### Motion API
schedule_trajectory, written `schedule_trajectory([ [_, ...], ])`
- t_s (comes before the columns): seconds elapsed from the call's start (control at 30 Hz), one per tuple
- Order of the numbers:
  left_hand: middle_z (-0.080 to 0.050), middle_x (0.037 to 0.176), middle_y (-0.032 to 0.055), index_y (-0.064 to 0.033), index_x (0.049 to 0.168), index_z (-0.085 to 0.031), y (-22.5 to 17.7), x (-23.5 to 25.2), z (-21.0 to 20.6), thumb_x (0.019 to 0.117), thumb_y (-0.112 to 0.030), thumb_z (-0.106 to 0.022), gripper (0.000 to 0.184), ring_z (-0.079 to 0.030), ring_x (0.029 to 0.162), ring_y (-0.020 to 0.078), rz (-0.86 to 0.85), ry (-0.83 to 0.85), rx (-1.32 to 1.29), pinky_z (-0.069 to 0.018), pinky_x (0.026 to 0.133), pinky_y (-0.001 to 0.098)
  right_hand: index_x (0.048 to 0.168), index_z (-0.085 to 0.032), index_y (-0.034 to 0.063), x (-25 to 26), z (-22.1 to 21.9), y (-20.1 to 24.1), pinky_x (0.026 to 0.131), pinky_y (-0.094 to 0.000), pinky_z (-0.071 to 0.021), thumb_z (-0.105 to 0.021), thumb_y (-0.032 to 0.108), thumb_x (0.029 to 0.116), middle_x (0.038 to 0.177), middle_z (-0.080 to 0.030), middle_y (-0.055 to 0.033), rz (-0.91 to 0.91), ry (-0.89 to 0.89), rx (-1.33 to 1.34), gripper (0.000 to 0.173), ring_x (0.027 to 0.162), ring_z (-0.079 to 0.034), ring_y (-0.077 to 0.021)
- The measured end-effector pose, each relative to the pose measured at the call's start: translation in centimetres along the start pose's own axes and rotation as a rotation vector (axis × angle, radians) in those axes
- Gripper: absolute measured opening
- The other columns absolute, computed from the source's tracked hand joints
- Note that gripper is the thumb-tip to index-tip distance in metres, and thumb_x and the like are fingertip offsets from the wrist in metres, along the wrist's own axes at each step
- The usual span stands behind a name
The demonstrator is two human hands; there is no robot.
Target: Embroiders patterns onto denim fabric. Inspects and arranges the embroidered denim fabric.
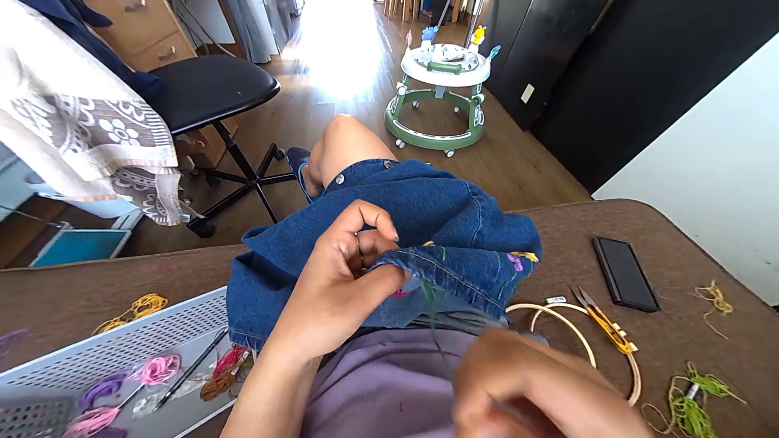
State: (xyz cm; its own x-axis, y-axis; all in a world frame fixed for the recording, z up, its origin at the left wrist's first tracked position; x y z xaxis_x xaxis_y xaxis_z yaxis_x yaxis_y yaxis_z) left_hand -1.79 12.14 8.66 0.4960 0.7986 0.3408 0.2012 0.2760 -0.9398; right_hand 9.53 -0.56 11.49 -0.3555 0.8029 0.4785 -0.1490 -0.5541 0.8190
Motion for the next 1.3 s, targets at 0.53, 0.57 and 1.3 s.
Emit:
schedule_trajectory([
  [0.53,-0.063,0.064,0.0005,-0.0154,0.116,-0.061,-0.3,0.5,-0.3,0.0958,-0.007,-0.058,0.022,-0.055,0.049,0.0037,-0.024,-0.090,0.074,-0.0465,0.046,0.0136,0.099,-0.058,0.0075,-1.0,0.6,-7.1,0.072,-0.0204,-0.0584,-0.067,0.010,0.0972,0.085,-0.065,0.0022,-0.056,-0.436,0.174,0.009,0.077,-0.065,-0.0029],
  [0.57,-0.062,0.064,0.0004,-0.0168,0.119,-0.060,-0.4,0.5,-0.3,0.0962,-0.006,-0.057,0.026,-0.055,0.049,0.0033,-0.031,-0.094,0.065,-0.0470,0.047,0.0134,0.099,-0.058,0.0081,-0.9,0.7,-7.2,0.072,-0.0202,-0.0583,-0.067,0.009,0.0971,0.085,-0.065,0.0024,-0.061,-0.444,0.184,0.009,0.077,-0.065,-0.0030],
  [1.3,-0.073,0.106,-0.0013,-0.0110,0.117,-0.073,-1.9,-0.7,-1.3,0.0889,0.000,-0.065,0.032,-0.070,0.088,0.0071,-0.228,0.140,0.159,-0.0604,0.075,0.0202,0.092,-0.065,0.0126,-0.7,1.1,-8.1,0.075,-0.0261,-0.0557,-0.071,0.011,0.0913,0.078,-0.062,0.0023,-0.159,-0.346,0.830,0.007,0.076,-0.064,-0.0069],
])
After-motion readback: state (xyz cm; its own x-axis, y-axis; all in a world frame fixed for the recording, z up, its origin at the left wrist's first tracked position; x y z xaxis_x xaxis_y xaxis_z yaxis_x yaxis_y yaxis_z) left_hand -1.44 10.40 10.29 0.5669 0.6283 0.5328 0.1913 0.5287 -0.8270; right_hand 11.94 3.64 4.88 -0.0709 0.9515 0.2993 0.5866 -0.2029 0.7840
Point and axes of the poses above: each hand's wrist, its own x-axis towards the middle knuckle, its own z-axis out of the back of the hand, y = z × x, the point moved 9 cm from there along x, towards the middle knuckle
